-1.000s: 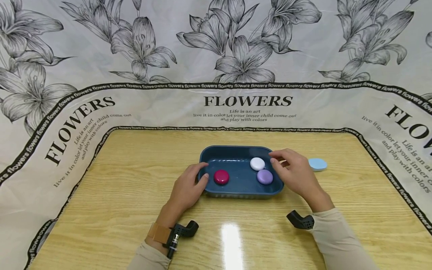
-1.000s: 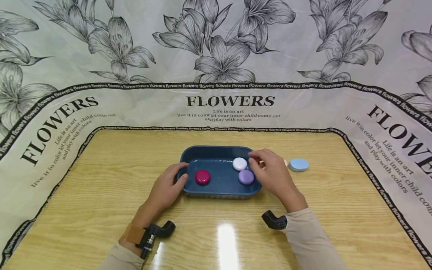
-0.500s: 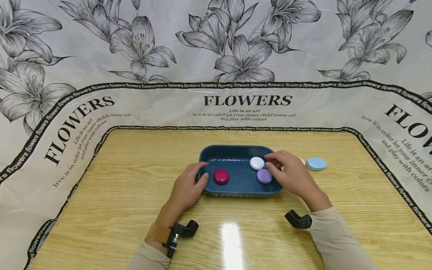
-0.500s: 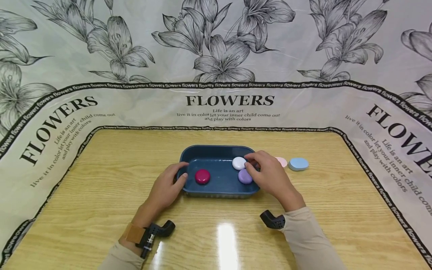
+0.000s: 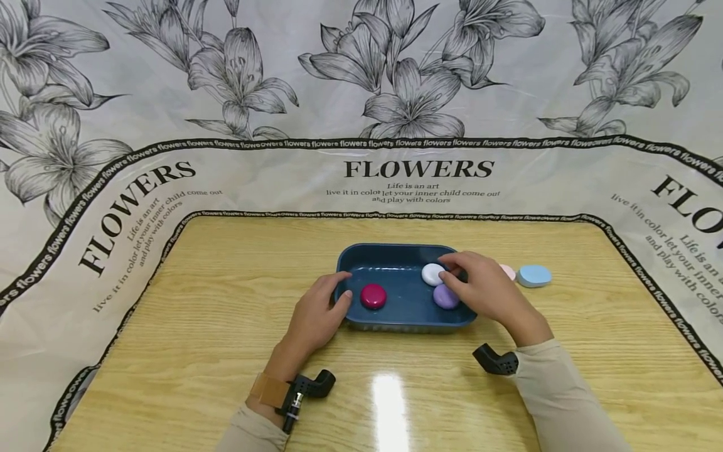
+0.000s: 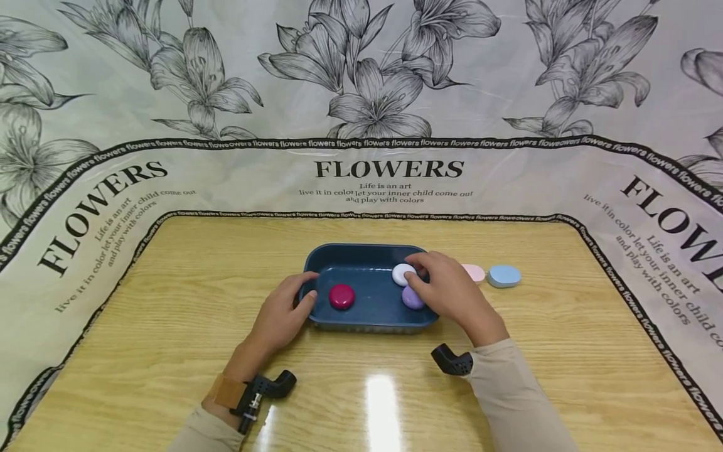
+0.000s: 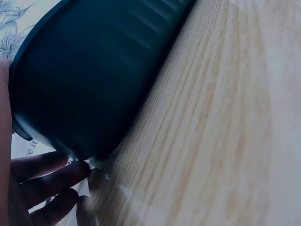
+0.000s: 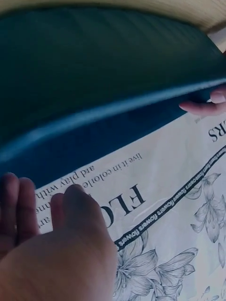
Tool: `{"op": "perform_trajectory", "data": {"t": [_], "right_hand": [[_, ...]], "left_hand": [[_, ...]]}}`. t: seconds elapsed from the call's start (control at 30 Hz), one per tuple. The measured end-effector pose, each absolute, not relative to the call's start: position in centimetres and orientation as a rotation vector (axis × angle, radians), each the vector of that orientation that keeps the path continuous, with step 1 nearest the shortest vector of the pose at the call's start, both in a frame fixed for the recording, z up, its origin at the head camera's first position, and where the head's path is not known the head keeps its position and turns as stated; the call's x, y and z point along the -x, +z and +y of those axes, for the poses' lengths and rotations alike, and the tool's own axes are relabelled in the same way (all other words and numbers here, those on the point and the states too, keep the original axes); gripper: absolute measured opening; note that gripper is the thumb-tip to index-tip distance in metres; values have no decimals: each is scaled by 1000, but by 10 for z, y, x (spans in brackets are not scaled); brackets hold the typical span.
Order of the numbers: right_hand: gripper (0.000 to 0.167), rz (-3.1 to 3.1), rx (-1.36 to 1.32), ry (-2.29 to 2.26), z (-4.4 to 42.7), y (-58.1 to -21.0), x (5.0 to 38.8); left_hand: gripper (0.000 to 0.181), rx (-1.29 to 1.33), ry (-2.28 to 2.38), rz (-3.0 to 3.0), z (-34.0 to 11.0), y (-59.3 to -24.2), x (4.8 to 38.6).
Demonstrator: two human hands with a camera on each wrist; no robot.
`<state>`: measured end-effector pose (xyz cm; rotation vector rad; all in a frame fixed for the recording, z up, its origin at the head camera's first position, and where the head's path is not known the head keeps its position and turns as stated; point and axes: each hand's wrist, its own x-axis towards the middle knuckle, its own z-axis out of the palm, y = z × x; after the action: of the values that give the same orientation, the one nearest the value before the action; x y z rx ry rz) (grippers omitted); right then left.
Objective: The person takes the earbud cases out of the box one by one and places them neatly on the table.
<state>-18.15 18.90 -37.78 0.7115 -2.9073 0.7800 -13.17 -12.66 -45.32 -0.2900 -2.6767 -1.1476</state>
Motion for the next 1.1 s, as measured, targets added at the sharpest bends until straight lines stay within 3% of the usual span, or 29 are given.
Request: {"op": "perform_trajectory", "data": {"t": [0.5,1.1], "right_hand": [[42,-3168,-675,621,172,-349,203],[45,-3275,-684,229,154,-346,216]], "left_hand": [[40,291,-1153,-2688,-127,-453,133],[39,296,-1167,-2670,-126,-454,133]]}}
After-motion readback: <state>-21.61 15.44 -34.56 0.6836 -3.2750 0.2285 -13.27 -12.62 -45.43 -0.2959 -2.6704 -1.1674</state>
